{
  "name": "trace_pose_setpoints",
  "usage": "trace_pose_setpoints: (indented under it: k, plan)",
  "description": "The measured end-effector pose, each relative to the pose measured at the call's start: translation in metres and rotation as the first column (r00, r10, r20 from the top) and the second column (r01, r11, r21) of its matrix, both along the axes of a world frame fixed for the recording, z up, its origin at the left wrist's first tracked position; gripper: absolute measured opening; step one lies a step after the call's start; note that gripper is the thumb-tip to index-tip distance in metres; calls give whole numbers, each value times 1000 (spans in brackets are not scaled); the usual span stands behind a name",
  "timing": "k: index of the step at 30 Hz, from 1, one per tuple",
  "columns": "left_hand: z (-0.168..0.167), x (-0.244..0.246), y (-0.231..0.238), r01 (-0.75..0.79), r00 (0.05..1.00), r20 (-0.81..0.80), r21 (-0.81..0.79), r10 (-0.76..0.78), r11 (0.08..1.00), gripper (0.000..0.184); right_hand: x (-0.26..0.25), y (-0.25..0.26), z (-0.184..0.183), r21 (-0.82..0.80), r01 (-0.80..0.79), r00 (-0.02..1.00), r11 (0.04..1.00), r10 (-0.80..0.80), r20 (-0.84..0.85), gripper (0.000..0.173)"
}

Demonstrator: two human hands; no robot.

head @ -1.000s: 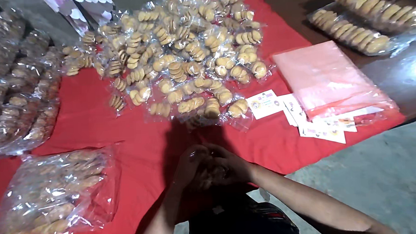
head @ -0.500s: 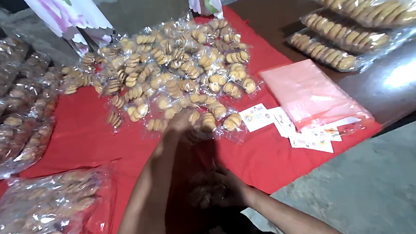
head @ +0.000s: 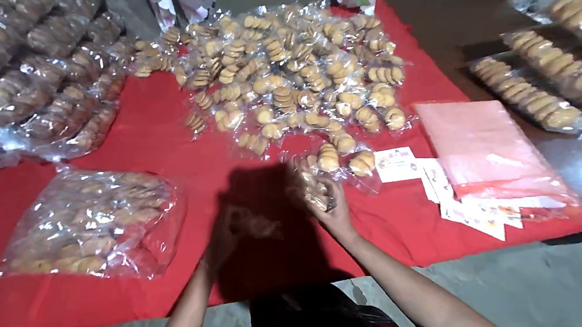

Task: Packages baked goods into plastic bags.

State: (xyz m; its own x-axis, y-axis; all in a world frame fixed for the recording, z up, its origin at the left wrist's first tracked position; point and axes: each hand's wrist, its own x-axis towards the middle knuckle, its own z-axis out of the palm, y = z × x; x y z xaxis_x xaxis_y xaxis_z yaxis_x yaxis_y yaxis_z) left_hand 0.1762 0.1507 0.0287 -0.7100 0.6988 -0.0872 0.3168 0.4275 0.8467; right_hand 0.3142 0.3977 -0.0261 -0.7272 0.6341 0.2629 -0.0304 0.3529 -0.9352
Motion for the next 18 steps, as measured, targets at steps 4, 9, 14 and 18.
trace_pose_setpoints:
  k: [4, 9, 14, 18]
  plan:
    - [-12, 45, -37, 43, 986, -164, 34, -37, 998, 23, -37, -26, 1, 217, -240, 970, 946, 239, 32, 62]
    - [-39, 51, -26, -240, 939, -151, 357, 309, 903, 21, -54, -56, 7, 268, -615, 781, 742, 621, 74, 49]
    - [-44, 29, -26, -42, 971, -205, 377, 128, 925, 39, -57, -38, 8, 164, -820, 563, 549, 825, 52, 87]
    - [-48, 25, -24, -23, 980, -171, 415, 103, 909, 42, -39, -50, 11, 163, -783, 620, 601, 777, 112, 118]
